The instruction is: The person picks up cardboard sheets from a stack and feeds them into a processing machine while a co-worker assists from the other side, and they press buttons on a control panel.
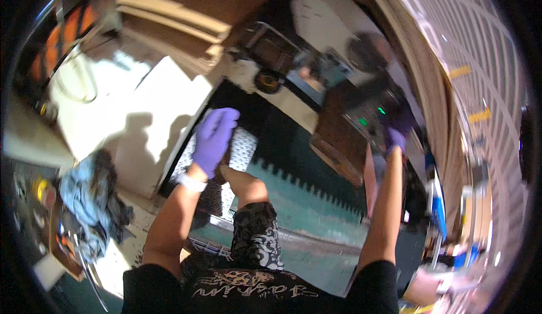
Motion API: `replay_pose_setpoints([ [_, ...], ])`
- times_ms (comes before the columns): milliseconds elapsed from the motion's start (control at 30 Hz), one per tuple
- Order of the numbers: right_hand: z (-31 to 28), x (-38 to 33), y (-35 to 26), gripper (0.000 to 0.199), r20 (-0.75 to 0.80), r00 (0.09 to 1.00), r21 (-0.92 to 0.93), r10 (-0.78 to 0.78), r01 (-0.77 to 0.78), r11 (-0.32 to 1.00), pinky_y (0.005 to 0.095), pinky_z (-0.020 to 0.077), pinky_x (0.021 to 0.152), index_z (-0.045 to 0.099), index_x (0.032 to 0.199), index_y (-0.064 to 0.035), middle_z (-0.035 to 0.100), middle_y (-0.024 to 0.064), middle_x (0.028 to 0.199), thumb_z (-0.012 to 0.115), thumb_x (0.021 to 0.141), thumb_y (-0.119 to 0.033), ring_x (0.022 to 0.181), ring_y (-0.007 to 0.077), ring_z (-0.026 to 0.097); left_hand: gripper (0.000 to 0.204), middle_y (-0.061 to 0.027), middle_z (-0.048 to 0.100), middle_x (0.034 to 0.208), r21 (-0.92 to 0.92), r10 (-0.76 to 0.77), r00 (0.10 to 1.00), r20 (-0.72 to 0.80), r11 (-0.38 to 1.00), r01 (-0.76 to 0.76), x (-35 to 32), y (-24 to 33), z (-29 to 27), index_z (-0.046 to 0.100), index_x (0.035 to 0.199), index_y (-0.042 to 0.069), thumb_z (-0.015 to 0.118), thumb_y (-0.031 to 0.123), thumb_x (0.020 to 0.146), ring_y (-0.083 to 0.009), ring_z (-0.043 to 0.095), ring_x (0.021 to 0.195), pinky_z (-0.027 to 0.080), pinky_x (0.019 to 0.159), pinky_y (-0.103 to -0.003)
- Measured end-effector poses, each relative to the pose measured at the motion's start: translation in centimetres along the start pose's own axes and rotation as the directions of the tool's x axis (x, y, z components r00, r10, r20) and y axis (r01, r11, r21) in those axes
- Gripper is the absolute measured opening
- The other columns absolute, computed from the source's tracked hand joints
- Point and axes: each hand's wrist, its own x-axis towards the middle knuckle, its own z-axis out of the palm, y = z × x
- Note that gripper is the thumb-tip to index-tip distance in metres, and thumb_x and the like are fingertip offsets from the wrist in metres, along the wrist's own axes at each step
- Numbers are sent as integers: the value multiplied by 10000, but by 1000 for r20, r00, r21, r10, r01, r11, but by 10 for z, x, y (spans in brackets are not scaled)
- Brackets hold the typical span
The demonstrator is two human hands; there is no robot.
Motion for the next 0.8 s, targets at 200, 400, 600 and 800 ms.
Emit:
replay_pose_setpoints([
  [200,-16,8,-26,871,-73,997,50,39,-35,998,462,370,996,440,1345,-93,518,193,1266,782,640,-473,1167,391,473,264,-93,639,1035,47,60,996,58,997,-63,-37,9,3,601,1110,-22,505,156,941,-170,612,954,491,861,-291],
  [400,-5,8,-19,870,-72,997,-32,28,-30,999,476,318,1046,437,1354,-118,452,198,1346,758,654,-525,1242,390,409,273,-103,642,1011,45,-39,999,-2,998,39,-100,7,-8,636,1026,-30,486,181,940,-193,621,939,496,829,-314],
  [600,-14,2,-28,800,0,995,-86,104,-103,991,457,316,1064,453,1343,-112,457,192,1355,738,686,-469,1264,377,405,204,-83,641,1018,-45,-122,992,-30,992,121,-132,-7,-32,628,1042,-39,533,84,910,-141,601,952,482,853,-270],
  [800,-6,5,-22,756,464,815,74,348,-427,901,450,291,1085,452,1353,-75,440,210,1380,699,735,-433,1308,384,361,208,-71,624,1064,69,40,999,-16,997,-39,-96,-9,-13,612,1079,-27,555,80,909,-138,585,951,481,824,-259],
])
